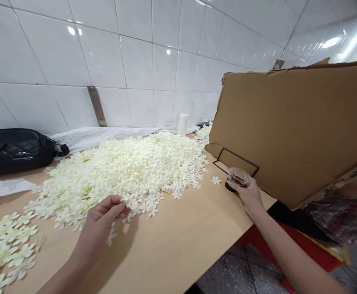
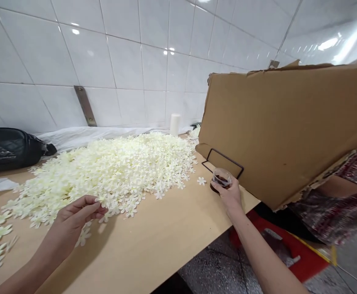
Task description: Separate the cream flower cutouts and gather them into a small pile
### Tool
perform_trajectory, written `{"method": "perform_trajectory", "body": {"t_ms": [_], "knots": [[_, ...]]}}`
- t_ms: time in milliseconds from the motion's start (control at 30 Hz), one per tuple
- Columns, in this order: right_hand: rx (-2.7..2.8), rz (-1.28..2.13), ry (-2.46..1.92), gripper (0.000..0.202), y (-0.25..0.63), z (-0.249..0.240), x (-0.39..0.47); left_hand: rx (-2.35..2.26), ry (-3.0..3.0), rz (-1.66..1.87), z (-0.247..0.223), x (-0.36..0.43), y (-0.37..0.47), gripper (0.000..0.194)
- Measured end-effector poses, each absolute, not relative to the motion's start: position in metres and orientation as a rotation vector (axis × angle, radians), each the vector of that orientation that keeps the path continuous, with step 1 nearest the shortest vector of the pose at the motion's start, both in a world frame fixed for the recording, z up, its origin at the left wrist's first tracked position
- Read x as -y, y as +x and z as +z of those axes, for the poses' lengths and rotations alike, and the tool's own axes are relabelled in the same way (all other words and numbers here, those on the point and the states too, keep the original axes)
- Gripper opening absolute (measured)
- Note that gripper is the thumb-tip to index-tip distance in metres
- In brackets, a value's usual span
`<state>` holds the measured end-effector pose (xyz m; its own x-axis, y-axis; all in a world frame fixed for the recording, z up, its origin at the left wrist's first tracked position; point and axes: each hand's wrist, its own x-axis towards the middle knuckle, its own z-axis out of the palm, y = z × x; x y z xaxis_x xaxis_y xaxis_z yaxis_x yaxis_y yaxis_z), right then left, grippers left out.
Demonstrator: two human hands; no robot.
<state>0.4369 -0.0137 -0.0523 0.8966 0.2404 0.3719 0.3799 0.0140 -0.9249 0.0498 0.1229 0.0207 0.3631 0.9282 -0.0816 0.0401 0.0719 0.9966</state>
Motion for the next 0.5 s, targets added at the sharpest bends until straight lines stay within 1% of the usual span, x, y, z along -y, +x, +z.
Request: {"method": "perform_trajectory", "body": {"t_ms": [167, 300, 367, 500], "knots": [[0.463, -0.042, -1.588, 0.064, 0.438, -0.054, 0.008, -0.973, 1.343, 0.840, 0.015, -0.126, 0.049, 0.018], [0.455, -0.021, -1.553, 0.056, 0.433, -0.051, 0.005, -0.941, 1.341, 0.848, 0.015, -0.127, 0.048, 0.018], [0.455, -0.015, -1.528, 0.053, 0.427, -0.049, 0.006, -0.937, 1.343, 0.849, 0.017, -0.126, 0.048, 0.018], [0.470, 0.021, -1.480, 0.054, 0.403, -0.037, 0.012, -0.935, 1.348, 0.855, 0.020, -0.122, 0.048, 0.015]]}}
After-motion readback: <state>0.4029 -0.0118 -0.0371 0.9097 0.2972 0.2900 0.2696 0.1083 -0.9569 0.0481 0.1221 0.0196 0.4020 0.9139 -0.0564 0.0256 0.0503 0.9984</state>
